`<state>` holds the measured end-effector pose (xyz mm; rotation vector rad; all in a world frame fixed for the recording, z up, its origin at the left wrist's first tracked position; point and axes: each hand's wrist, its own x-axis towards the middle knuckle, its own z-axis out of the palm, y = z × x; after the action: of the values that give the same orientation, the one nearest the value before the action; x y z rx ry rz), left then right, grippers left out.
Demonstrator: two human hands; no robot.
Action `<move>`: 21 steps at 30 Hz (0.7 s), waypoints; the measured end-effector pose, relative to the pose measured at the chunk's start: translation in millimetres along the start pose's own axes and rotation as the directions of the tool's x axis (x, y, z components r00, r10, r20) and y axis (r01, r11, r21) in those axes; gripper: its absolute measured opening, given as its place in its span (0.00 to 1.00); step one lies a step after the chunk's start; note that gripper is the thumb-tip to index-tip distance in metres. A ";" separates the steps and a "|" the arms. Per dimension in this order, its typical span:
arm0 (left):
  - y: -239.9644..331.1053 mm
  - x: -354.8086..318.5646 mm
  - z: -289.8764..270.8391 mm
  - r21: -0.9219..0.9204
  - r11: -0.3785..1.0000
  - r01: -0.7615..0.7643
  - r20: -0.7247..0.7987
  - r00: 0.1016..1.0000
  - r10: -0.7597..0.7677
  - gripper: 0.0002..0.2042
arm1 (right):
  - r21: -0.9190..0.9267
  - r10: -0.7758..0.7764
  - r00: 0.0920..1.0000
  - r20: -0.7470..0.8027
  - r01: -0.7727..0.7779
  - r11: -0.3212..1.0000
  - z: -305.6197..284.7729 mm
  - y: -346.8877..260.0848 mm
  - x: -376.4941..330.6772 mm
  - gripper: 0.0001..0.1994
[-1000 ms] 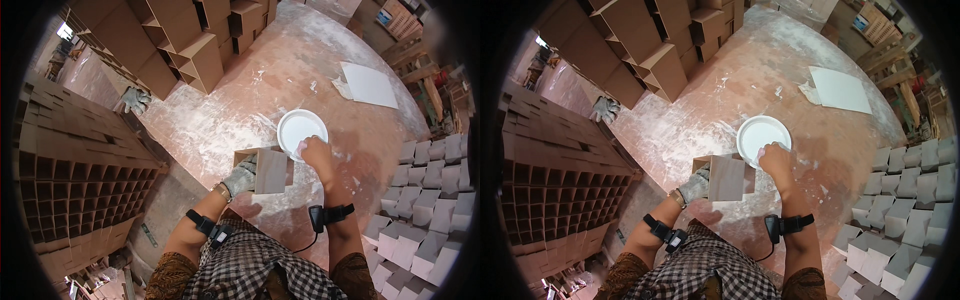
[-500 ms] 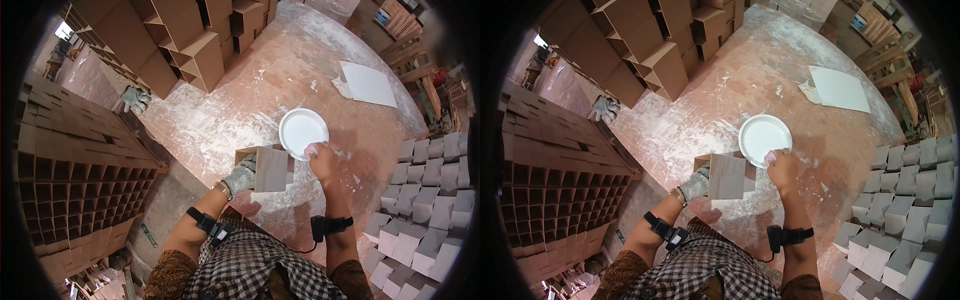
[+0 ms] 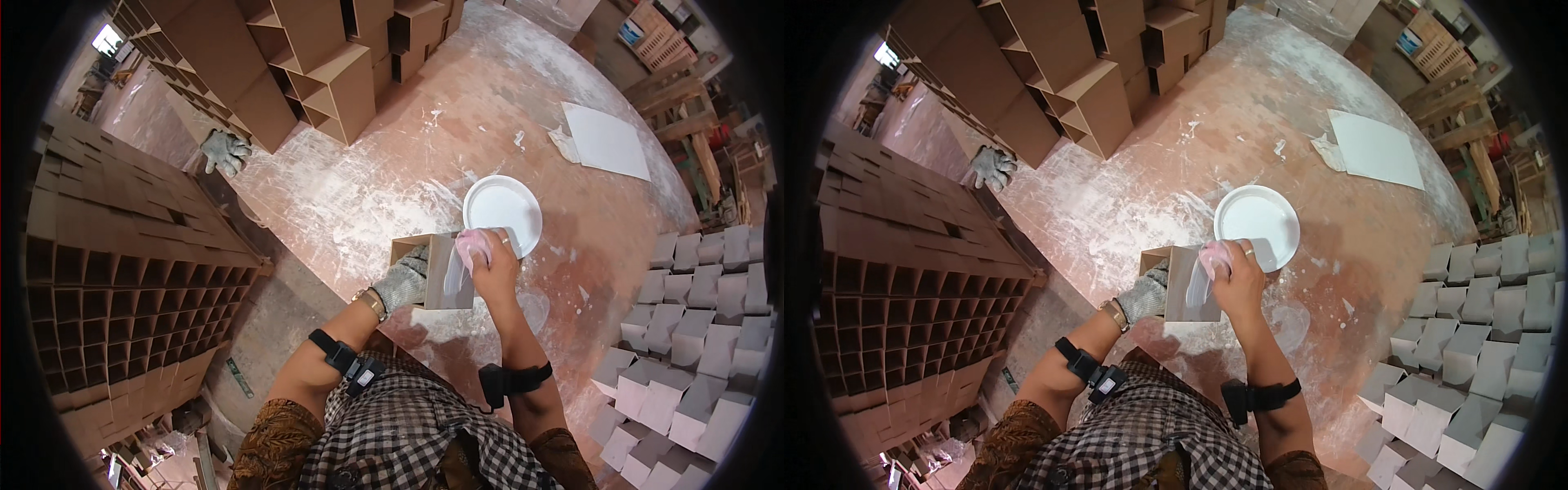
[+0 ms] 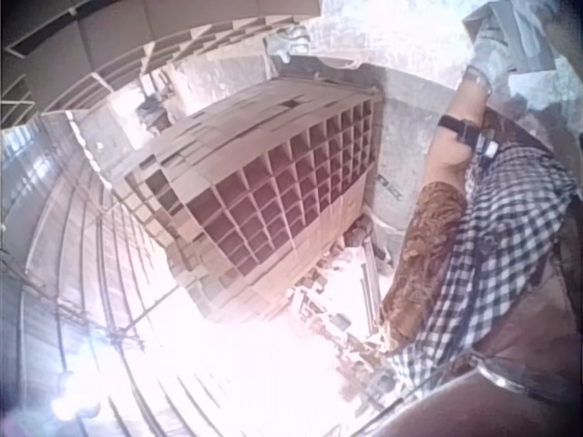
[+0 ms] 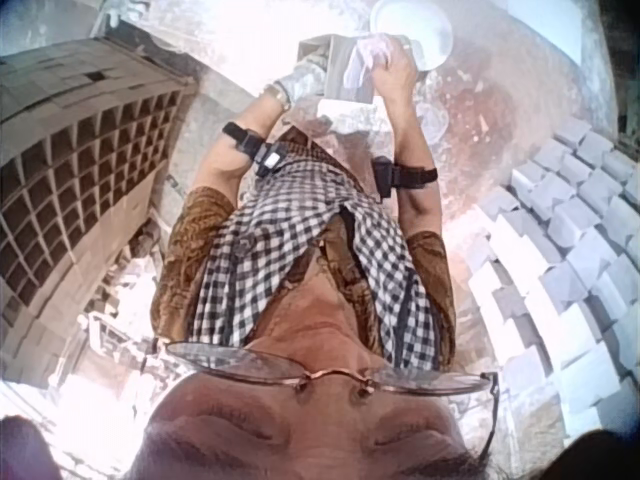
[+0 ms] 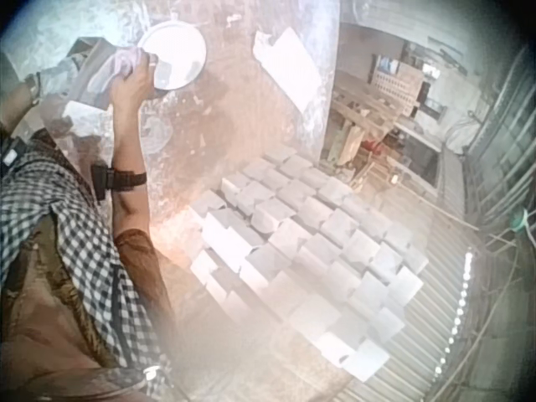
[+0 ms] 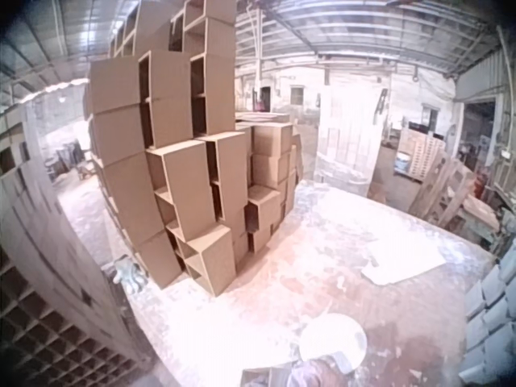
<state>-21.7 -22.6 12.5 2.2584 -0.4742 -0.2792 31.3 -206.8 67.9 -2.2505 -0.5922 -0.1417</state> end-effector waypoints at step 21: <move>-9.8 1.4 8.6 -0.087 0.994 0.068 -0.002 0.998 -0.069 0.26 | 0.075 -0.209 0.977 -0.039 0.211 0.974 9.0 15.7 -9.7 0.16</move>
<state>-21.0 -22.9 -0.6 2.1929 -0.3756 -0.3232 29.1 -213.0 48.5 -2.1023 -0.8057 -0.2539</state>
